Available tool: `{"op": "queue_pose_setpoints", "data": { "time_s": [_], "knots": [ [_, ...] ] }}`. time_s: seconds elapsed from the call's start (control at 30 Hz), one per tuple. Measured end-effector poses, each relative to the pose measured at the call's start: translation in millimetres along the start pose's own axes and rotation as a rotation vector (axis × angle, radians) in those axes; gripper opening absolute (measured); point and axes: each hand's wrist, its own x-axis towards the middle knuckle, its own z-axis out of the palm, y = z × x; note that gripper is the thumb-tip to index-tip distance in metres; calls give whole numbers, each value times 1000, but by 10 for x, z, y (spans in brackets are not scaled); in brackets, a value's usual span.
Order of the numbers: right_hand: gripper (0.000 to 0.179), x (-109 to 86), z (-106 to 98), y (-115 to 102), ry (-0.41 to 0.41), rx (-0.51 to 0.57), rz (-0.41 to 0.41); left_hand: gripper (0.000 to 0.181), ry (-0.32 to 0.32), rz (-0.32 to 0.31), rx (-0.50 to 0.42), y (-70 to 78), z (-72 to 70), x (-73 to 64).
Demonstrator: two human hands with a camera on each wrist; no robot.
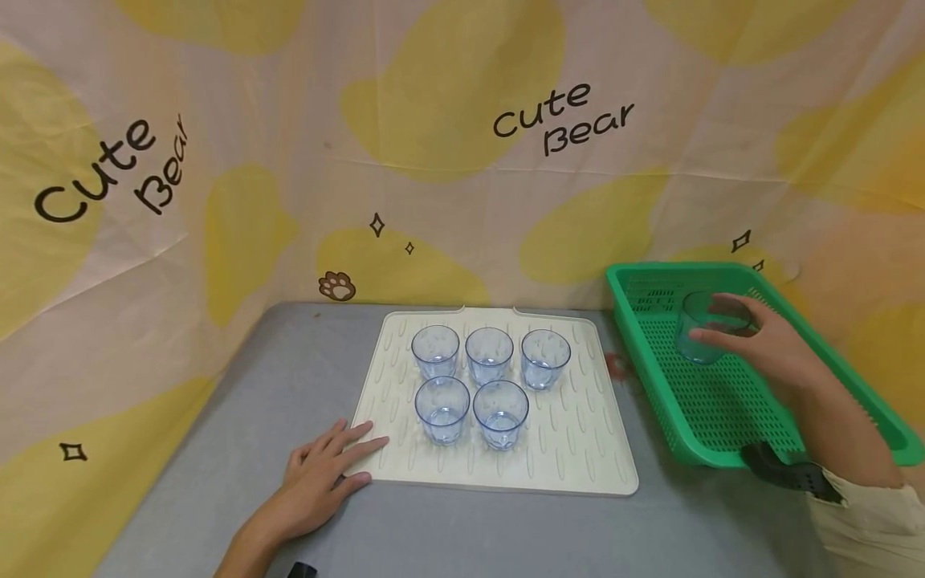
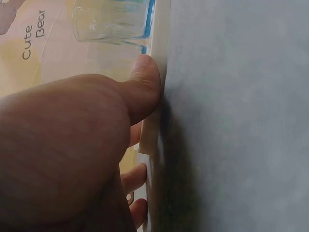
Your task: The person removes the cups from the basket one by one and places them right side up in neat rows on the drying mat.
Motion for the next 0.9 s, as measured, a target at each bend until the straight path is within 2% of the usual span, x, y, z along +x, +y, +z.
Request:
{"op": "queue_pose_setpoints", "data": {
  "time_s": [0.33,0.57,0.9],
  "knots": [
    [68,-224,150,-88,14,43,-72,50,12,10,-4,-10,14,3],
    [66,-376,306,-162,6,81,-152,50,-1,0,2,-12,20,14],
    [63,-472,506,-248,-20,123,-186,50,-1,-2,10,-14,23,17]
  ]
}}
